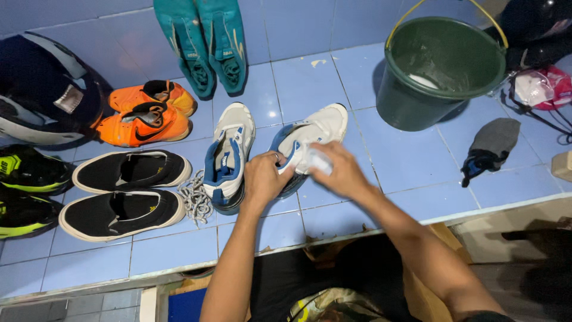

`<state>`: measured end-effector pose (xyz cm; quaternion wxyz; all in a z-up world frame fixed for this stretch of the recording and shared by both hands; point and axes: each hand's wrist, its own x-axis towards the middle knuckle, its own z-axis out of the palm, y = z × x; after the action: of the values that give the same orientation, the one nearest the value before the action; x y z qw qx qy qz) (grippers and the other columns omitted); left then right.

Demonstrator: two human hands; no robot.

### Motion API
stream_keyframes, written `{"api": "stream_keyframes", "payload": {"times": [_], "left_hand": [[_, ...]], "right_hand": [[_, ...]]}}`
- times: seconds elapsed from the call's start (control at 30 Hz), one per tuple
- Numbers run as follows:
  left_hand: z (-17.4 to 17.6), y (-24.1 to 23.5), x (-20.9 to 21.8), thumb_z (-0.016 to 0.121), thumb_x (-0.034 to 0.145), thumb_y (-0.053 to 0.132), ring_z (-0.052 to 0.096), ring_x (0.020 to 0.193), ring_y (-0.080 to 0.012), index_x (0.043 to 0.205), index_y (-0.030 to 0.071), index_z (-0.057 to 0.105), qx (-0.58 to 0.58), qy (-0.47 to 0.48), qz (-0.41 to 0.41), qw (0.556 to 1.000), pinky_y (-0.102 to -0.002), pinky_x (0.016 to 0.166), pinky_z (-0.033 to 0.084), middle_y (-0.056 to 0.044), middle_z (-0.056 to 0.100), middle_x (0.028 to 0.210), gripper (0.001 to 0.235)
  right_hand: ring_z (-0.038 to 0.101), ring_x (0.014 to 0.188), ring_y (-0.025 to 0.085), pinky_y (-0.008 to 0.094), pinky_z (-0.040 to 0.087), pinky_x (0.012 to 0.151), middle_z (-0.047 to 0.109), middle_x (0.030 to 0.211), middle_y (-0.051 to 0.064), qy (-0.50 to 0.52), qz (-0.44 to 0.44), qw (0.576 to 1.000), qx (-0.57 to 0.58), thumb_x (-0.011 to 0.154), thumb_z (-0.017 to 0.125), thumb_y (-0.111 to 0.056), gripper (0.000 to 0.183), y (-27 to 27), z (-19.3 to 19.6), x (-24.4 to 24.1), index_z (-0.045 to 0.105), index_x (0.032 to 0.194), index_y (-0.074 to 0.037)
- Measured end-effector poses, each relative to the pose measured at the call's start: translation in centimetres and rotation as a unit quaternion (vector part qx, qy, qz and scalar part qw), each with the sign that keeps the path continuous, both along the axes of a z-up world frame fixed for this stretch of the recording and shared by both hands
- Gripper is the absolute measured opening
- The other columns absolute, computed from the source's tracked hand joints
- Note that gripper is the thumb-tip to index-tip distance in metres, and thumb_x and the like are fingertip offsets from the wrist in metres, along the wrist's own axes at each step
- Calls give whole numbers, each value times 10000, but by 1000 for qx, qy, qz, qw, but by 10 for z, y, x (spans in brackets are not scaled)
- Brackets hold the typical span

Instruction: The person scrubs a white and blue sneaker with a white cloth, dipping it into a green bucket of water. They clean the upper part of the shoe and then flip it over to scrub the black sole.

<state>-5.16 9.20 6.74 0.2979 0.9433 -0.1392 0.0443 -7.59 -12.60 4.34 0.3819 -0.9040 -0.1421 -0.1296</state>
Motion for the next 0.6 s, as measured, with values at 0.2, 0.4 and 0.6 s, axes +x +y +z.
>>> {"api": "stream_keyframes", "payload": {"times": [0.2,0.4,0.6], "left_hand": [[17,-2,-9,733,778,383,702,862,-340,811,101,727,-2,-1,4,1000,-445,763,562,-86,717,792,284],[11,-5,-7,743,766,391,702,828,-330,790,104,728,-1,-10,15,1000,-435,748,567,-80,705,752,288],[15,-2,-11,751,774,361,697,828,-353,801,77,729,-12,-31,-2,999,-450,741,561,-107,707,758,286]], "right_hand": [[675,945,422,523,567,821,596,1109,145,-48,-28,989,-140,822,714,-351,530,-28,4,9,612,1332,-249],[672,975,411,501,572,810,596,1096,113,-20,-5,999,-44,824,710,-397,543,5,-3,-6,609,1341,-268],[679,946,398,495,576,812,578,1124,122,-70,-45,984,-155,839,701,-368,511,-35,-10,19,607,1332,-271]]}}
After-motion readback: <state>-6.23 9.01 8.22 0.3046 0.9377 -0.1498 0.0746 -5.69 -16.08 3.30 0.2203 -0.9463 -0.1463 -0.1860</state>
